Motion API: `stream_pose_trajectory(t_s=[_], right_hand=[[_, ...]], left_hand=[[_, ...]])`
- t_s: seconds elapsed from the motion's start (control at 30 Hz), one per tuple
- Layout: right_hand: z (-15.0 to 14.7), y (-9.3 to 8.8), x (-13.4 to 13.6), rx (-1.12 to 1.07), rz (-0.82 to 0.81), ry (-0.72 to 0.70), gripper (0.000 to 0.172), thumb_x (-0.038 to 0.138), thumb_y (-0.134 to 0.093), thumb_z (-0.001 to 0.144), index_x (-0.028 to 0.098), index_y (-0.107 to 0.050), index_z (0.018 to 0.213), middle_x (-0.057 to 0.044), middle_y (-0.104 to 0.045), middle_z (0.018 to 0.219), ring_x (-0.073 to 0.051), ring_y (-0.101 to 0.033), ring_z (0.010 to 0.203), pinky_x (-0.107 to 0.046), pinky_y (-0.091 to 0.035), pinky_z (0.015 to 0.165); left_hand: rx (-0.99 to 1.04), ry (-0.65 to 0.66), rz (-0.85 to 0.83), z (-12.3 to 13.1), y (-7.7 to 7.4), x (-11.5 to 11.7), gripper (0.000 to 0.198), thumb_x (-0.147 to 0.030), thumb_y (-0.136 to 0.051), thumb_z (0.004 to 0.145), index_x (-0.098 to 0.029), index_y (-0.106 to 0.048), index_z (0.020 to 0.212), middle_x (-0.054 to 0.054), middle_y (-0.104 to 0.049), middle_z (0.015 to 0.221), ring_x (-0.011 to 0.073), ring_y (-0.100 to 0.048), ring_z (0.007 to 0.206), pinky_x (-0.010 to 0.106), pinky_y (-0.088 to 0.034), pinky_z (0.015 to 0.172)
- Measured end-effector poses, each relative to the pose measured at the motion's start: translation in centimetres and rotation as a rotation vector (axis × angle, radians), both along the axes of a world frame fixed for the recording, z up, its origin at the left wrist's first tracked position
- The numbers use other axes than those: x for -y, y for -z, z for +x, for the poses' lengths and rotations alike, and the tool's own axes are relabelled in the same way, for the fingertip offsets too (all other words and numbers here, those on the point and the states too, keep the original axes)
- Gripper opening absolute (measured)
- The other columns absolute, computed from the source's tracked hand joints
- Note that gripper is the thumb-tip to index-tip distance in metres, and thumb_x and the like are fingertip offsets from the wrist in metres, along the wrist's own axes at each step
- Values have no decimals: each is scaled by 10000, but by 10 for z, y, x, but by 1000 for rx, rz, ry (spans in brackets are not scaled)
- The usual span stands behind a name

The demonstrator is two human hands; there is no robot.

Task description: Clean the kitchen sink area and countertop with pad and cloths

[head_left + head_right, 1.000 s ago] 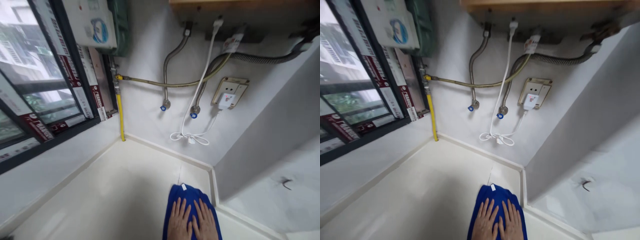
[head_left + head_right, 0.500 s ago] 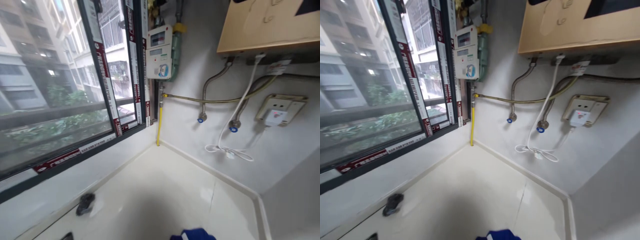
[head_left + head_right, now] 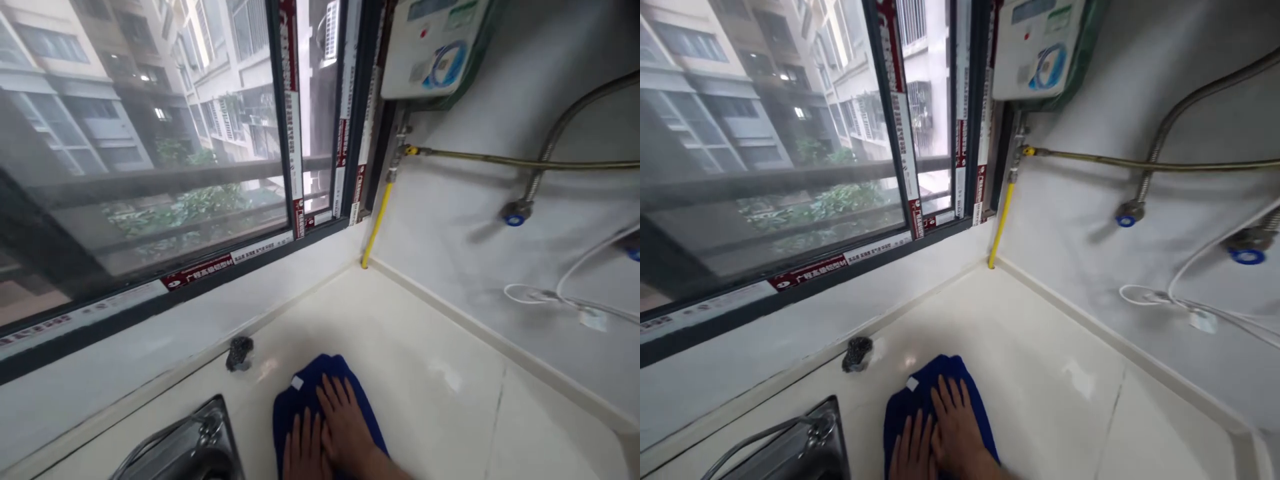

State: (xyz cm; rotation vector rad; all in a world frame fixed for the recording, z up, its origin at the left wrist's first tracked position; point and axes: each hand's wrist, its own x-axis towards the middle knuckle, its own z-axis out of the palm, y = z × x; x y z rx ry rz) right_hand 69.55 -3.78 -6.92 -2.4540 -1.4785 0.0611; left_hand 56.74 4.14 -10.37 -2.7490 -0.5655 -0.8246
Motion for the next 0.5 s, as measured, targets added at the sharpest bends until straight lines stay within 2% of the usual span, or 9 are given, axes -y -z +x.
stream_pose_trajectory(t_s=[0.07,0.13,0.23,0.37,0.5], right_hand=[[18,-17,-28,-81,0,-25,717,302,-530,927,220,-356,1618,-88,-225,1720,-336,-258,1574,-575,-182,1298],[38,-24,-54,-114,20,-55,668,351,-529,948,237,-407,1595,-71,-282,1711,-304,-289,1561,-539,-165,1309],[68,-23,-88,-109,74,-106,639,353,-551,934,254,-466,1560,-48,-342,1693,-270,-339,1532,-499,-178,1308],[105,-19,-126,-115,138,-146,624,322,-555,910,242,-507,1527,-45,-384,1674,-251,-362,1511,-474,-177,1304],[134,-19,-158,-124,165,-136,607,310,-554,910,231,-524,1511,-55,-418,1654,-253,-392,1489,-467,-190,1296]], left_hand=[[6,-13,-36,12,-12,-20,493,-99,-438,922,-193,-649,1358,97,-574,1502,320,-529,1391,506,-577,1026],[0,-63,-88,28,-20,-37,489,-127,-439,945,-158,-602,1405,109,-538,1536,333,-480,1431,519,-560,1059],[-6,-146,-198,55,-23,-57,492,-161,-413,973,-114,-556,1441,149,-512,1551,350,-435,1463,559,-509,1119],[-20,-188,-342,89,-22,-83,501,-195,-402,992,-124,-521,1474,155,-451,1596,357,-349,1517,595,-420,1193],[-16,-229,-342,120,-27,-109,506,-216,-414,996,-132,-510,1486,162,-437,1604,372,-328,1525,603,-387,1209]])
